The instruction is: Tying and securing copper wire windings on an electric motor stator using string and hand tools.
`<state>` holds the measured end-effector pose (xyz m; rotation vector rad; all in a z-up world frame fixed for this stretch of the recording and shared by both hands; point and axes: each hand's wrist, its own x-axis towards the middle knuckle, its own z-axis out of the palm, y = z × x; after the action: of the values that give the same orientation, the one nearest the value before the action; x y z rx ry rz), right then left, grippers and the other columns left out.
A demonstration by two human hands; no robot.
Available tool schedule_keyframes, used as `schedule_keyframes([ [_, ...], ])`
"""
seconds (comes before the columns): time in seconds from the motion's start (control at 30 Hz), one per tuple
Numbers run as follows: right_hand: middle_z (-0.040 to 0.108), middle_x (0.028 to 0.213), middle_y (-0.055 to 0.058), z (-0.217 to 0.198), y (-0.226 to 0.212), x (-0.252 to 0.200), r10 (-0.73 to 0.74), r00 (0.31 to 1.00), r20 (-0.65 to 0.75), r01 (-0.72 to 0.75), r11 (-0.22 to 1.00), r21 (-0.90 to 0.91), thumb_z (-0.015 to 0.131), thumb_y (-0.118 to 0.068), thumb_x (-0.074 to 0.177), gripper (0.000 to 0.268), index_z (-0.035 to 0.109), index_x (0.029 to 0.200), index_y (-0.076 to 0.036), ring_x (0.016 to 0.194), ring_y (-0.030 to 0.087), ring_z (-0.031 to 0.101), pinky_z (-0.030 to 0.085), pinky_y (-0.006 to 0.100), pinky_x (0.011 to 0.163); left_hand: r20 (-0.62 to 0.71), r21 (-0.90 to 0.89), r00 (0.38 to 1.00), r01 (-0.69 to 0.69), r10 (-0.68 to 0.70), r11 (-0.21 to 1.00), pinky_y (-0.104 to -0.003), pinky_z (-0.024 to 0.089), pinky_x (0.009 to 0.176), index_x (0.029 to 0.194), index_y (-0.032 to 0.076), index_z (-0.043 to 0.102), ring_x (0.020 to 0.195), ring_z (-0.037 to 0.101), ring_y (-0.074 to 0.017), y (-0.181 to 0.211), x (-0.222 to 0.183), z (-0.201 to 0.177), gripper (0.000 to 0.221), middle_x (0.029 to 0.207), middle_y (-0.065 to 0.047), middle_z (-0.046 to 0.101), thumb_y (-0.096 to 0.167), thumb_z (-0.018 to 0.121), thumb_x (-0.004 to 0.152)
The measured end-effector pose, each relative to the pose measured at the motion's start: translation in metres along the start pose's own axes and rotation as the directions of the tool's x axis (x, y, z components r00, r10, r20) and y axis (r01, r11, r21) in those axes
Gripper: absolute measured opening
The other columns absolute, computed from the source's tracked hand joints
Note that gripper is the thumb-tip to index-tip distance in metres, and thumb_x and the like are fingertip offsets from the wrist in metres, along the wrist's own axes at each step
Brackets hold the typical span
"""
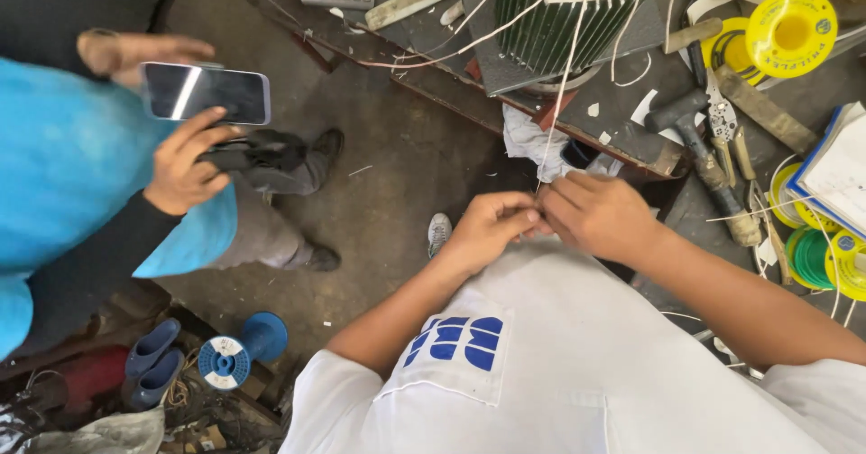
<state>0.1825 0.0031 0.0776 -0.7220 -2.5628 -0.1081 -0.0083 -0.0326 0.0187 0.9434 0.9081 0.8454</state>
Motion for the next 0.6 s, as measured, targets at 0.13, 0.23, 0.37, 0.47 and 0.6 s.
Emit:
schedule_keyframes([
  [0.13,0.057,0.070,0.007,0.008,-0.012,-0.008,0.011,1.000,-0.007,-0.010,0.993,0.121,0.056,-0.015,0.094,0.017,0.063,0.081,-0.008,0.064,0.025,0.063,0.050,0.033,0.048,0.106,-0.047,0.991,0.084,-0.079,0.995,-0.017,0.054,0.065,0.112,0.002,0.070,0.078,0.070,-0.0093,0.003,-0.021,-0.015,0.023,0.090,-0.012,0.075,0.015,0.062,0.096],
  [0.23,0.058,0.072,0.006,0.000,-0.012,-0.012,0.041,0.999,-0.028,-0.034,0.977,0.213,0.055,-0.016,0.095,0.016,0.064,0.084,-0.009,0.066,0.025,0.064,0.050,0.032,0.051,0.154,0.002,0.982,0.114,-0.113,0.994,-0.015,0.055,0.070,0.111,0.006,0.072,0.079,0.071,-0.0063,0.015,-0.029,-0.027,0.022,0.091,-0.009,0.077,0.017,0.060,0.097],
  [0.37,0.061,0.072,0.007,-0.015,0.016,-0.034,0.204,0.968,-0.144,-0.136,0.915,0.379,0.060,-0.018,0.095,0.018,0.070,0.085,-0.009,0.060,0.028,0.060,0.049,0.036,0.048,0.002,0.077,1.000,0.006,-0.007,0.997,-0.020,0.054,0.064,0.117,0.007,0.070,0.077,0.067,-0.0108,0.017,-0.008,-0.028,0.028,0.090,-0.012,0.076,0.025,0.057,0.101],
  [0.47,0.059,0.074,0.007,-0.014,0.047,-0.020,0.208,0.966,-0.150,-0.184,0.969,0.163,0.064,-0.016,0.098,0.015,0.071,0.089,-0.007,0.063,0.029,0.061,0.048,0.037,0.050,0.035,-0.014,0.999,0.027,-0.026,1.000,-0.020,0.055,0.062,0.123,0.007,0.068,0.078,0.068,-0.0111,0.013,0.014,-0.010,0.036,0.095,-0.013,0.076,0.033,0.055,0.102],
  [0.6,0.059,0.075,0.005,0.006,0.074,0.006,0.088,0.983,-0.163,-0.104,0.990,-0.096,0.065,-0.011,0.103,0.011,0.069,0.093,-0.008,0.069,0.024,0.062,0.049,0.032,0.056,0.044,-0.130,0.999,0.009,-0.003,0.991,-0.018,0.057,0.059,0.119,0.004,0.068,0.074,0.069,-0.0093,0.001,0.044,0.007,0.031,0.090,-0.013,0.075,0.027,0.063,0.099],
])
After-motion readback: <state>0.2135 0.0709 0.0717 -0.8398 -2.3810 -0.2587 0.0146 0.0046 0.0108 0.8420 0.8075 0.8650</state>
